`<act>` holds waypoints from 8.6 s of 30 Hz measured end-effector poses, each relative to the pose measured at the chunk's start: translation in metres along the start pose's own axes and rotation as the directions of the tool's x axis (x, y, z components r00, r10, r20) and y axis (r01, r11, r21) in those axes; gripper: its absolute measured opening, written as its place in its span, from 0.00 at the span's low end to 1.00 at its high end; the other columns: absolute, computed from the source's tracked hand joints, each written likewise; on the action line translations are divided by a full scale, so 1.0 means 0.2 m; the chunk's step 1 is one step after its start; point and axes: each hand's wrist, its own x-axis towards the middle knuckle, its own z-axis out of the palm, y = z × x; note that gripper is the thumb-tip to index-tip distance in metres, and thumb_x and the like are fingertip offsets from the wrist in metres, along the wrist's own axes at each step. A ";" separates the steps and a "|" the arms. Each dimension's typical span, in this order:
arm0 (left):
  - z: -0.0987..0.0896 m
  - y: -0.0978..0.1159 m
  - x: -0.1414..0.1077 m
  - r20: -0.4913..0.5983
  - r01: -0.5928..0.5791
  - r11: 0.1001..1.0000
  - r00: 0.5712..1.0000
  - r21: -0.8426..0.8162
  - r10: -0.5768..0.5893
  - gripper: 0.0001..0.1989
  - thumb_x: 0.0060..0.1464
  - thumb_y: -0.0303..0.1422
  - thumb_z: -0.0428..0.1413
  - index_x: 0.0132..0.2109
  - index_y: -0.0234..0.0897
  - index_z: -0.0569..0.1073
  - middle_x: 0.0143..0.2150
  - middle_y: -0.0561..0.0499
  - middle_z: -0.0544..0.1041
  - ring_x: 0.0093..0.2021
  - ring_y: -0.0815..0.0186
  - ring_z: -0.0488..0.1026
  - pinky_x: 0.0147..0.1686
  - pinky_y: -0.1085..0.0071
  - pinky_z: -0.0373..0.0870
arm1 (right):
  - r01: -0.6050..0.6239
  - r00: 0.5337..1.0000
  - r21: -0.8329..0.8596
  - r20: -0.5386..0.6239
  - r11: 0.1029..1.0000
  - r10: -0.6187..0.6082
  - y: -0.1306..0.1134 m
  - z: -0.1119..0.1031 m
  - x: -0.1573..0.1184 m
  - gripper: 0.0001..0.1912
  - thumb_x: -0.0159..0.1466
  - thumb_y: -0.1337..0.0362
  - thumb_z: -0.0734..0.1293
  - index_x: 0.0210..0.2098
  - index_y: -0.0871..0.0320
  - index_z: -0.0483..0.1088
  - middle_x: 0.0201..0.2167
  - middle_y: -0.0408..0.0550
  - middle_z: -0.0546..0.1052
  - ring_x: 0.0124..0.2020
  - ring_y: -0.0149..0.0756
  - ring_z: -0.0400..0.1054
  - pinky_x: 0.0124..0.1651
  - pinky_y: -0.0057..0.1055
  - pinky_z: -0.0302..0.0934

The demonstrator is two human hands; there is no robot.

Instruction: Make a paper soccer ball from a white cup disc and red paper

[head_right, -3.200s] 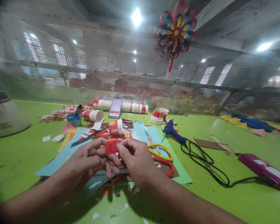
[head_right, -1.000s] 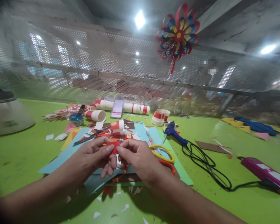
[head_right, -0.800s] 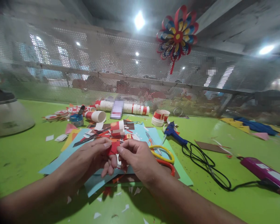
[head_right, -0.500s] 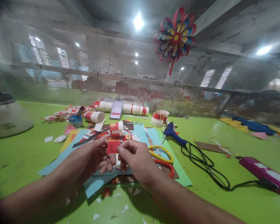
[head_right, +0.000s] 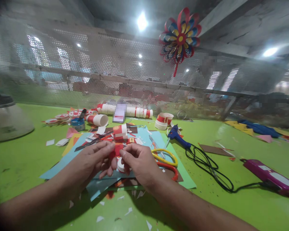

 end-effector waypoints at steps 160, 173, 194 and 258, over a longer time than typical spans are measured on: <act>0.01 -0.02 0.00 0.141 0.097 0.995 0.985 0.019 -0.099 0.12 0.57 0.39 0.57 0.32 0.33 0.72 0.25 0.49 0.77 0.22 0.69 0.74 0.19 0.78 0.68 | -0.066 0.985 0.045 0.165 0.997 0.057 -0.02 -0.05 0.03 0.15 0.59 0.54 0.69 0.28 0.59 0.66 0.16 0.37 0.69 0.17 0.25 0.62 0.22 0.24 0.59; 0.01 -0.02 0.00 0.099 0.095 0.995 0.991 -0.034 -0.091 0.11 0.55 0.37 0.58 0.31 0.33 0.71 0.26 0.48 0.78 0.21 0.71 0.73 0.18 0.80 0.67 | -0.115 0.977 0.197 0.198 0.974 0.076 0.01 -0.05 0.06 0.21 0.64 0.50 0.64 0.24 0.61 0.66 0.19 0.43 0.71 0.18 0.27 0.64 0.22 0.26 0.62; 0.01 -0.03 0.00 0.090 0.147 0.988 0.986 -0.034 -0.144 0.17 0.61 0.39 0.50 0.31 0.29 0.74 0.27 0.42 0.79 0.21 0.69 0.73 0.19 0.77 0.67 | -0.110 0.984 0.136 0.152 0.985 0.089 0.02 -0.03 0.04 0.19 0.56 0.50 0.71 0.26 0.60 0.66 0.16 0.37 0.71 0.17 0.24 0.64 0.21 0.23 0.61; 0.00 0.01 -0.01 -0.020 -0.062 0.993 0.998 0.099 0.064 0.13 0.56 0.39 0.57 0.30 0.36 0.67 0.22 0.55 0.74 0.20 0.73 0.67 0.21 0.77 0.64 | 0.098 0.995 -0.151 0.017 0.984 -0.097 -0.15 -0.17 0.08 0.15 0.62 0.57 0.66 0.24 0.59 0.67 0.21 0.40 0.68 0.19 0.26 0.61 0.23 0.28 0.58</act>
